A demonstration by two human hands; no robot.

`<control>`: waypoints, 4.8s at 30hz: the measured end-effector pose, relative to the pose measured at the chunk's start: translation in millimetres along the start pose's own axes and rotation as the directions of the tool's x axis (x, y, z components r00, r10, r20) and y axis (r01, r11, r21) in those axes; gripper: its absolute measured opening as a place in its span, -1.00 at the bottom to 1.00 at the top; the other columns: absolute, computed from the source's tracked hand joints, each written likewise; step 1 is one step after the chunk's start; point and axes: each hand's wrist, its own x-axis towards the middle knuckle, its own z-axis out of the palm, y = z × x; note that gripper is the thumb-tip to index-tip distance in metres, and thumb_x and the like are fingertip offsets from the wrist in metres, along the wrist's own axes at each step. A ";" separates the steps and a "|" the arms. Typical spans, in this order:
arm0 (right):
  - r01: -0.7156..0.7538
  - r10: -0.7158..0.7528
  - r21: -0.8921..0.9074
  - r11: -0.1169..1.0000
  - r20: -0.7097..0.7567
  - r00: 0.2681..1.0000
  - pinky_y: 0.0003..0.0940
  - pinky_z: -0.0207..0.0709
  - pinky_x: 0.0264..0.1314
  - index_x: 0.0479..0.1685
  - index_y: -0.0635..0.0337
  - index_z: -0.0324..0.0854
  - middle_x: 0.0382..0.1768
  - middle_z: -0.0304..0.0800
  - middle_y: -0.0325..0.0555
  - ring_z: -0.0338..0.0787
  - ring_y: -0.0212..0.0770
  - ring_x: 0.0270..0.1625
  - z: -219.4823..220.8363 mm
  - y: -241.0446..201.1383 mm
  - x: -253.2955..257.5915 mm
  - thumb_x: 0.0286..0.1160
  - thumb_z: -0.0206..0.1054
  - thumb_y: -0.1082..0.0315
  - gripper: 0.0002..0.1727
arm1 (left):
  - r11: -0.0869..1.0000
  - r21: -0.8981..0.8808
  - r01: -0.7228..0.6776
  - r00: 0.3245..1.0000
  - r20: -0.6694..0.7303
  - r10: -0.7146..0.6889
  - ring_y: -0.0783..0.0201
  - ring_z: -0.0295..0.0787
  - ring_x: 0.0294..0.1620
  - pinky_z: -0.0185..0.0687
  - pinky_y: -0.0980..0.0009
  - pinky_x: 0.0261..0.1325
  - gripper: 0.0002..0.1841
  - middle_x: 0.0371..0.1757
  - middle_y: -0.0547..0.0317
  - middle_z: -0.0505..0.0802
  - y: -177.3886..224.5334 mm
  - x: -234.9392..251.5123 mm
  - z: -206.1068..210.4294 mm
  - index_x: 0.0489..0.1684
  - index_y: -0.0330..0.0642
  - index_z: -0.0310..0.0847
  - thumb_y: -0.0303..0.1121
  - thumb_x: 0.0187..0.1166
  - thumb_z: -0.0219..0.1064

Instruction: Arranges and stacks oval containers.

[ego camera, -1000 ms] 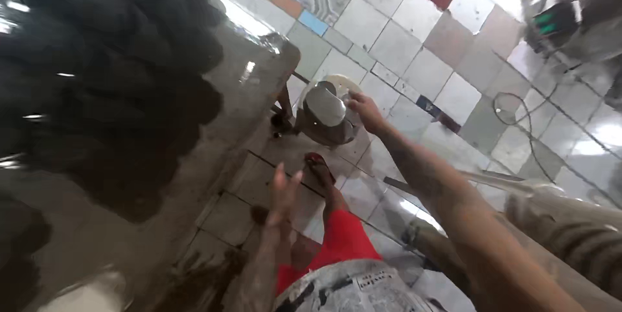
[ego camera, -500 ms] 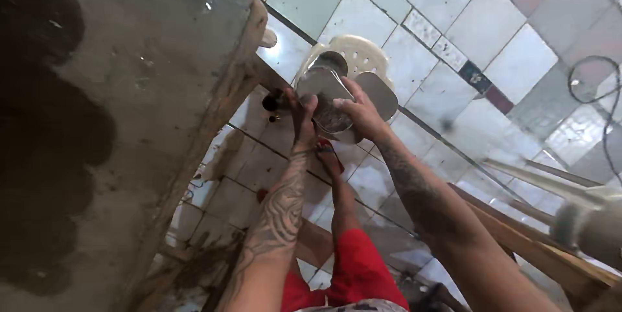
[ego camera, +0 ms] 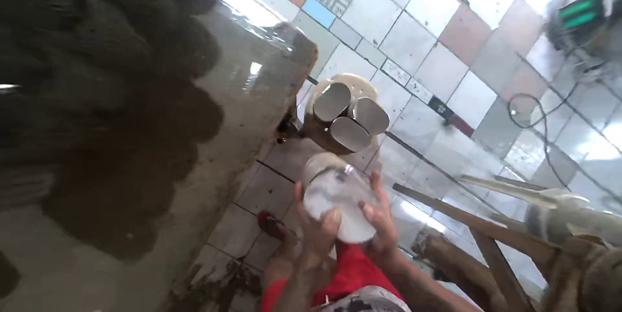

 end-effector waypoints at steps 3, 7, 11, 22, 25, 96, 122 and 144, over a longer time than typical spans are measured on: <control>0.067 -0.035 -0.145 0.987 0.214 0.976 -0.32 0.64 0.44 0.79 0.43 -0.14 0.43 0.59 -0.14 0.68 -0.41 0.38 52.0 -11.9 -44.8 0.31 0.53 -0.10 0.20 | 0.992 -0.122 0.024 0.999 -0.032 -0.028 0.53 0.79 0.17 0.77 0.42 0.28 0.32 0.23 0.24 0.79 35.9 -51.9 -69.6 0.72 -0.37 -0.21 0.21 0.11 0.69; 0.374 -0.203 -0.221 0.901 0.548 0.812 -0.30 0.69 0.41 0.63 0.22 0.34 0.33 0.73 -0.26 0.74 -0.40 0.32 127.5 -15.9 -62.4 0.41 0.53 0.09 -0.20 | 0.961 0.084 -0.264 0.964 0.041 0.261 0.67 0.63 0.38 0.63 0.51 0.43 0.06 0.43 0.49 0.72 125.6 -49.1 -176.7 0.76 -0.22 0.10 0.45 0.43 0.23; 0.931 -0.409 -0.142 0.335 0.869 0.280 0.05 0.28 0.67 0.23 0.09 0.56 0.00 0.81 -0.03 0.76 -0.14 0.16 199.6 8.4 -32.6 0.37 0.49 -0.07 -0.43 | 0.954 0.298 -0.031 0.994 0.105 0.000 0.66 0.68 -0.02 0.64 0.61 0.00 -0.38 0.17 0.33 0.78 229.6 11.9 -265.9 0.77 -0.21 0.14 0.00 0.85 -0.11; 0.994 -0.382 0.034 0.105 0.924 0.009 0.08 -0.07 0.81 0.48 0.15 0.32 0.21 0.69 0.08 0.64 -0.04 0.35 231.6 83.3 41.8 0.31 0.35 -0.35 -0.10 | 0.919 0.349 0.185 0.983 -0.082 -0.166 0.42 0.60 0.45 0.53 0.34 0.51 -0.49 0.50 0.06 0.66 212.0 86.2 -276.4 0.65 -0.20 0.35 -0.10 0.88 0.00; 0.994 -0.406 0.047 0.097 0.914 -0.003 0.05 -0.20 0.83 0.50 0.09 0.30 0.17 0.65 -0.02 0.63 -0.17 0.25 229.3 84.9 44.3 0.41 0.17 -0.41 -0.13 | 0.920 0.314 0.235 0.972 -0.061 -0.228 0.38 0.56 0.50 0.50 0.30 0.54 -0.44 0.58 0.02 0.60 213.9 86.7 -280.6 0.76 -0.21 0.20 -0.10 0.87 0.00; -0.047 0.563 -0.739 0.672 0.469 0.680 -0.13 0.75 0.05 0.82 0.05 0.07 0.13 0.69 -0.05 0.78 -0.20 0.03 371.6 85.7 -185.4 0.68 0.11 0.42 -0.32 | 0.434 -0.897 0.085 0.617 -0.295 -0.730 0.16 0.59 0.06 0.51 0.10 0.18 -0.48 0.06 0.17 0.70 156.8 -128.3 -398.9 0.37 0.08 0.53 0.22 0.70 0.15; 0.228 0.785 -0.757 0.612 0.548 -0.288 -0.28 0.58 0.51 0.63 0.21 0.39 0.43 0.68 -0.22 0.66 -0.35 0.45 462.2 175.7 -80.1 0.72 -0.40 -0.42 -0.04 | 0.777 -0.211 -0.593 0.252 -0.965 -0.070 0.52 0.74 0.16 0.72 0.40 0.22 -0.07 0.25 0.34 0.79 111.7 -89.7 -327.1 0.59 0.03 0.44 0.59 0.45 0.00; 0.254 0.487 -0.558 0.790 0.823 0.292 -0.20 0.37 0.66 0.89 0.06 -0.13 0.80 0.16 -0.12 0.35 -0.28 0.72 393.2 113.5 -96.5 0.57 -0.33 -0.58 0.08 | 0.831 0.246 -0.499 0.126 -0.928 0.350 0.69 0.68 0.15 0.57 0.46 0.33 -0.56 0.03 0.57 0.85 161.0 -134.0 -381.3 0.12 0.03 0.73 0.16 0.66 0.21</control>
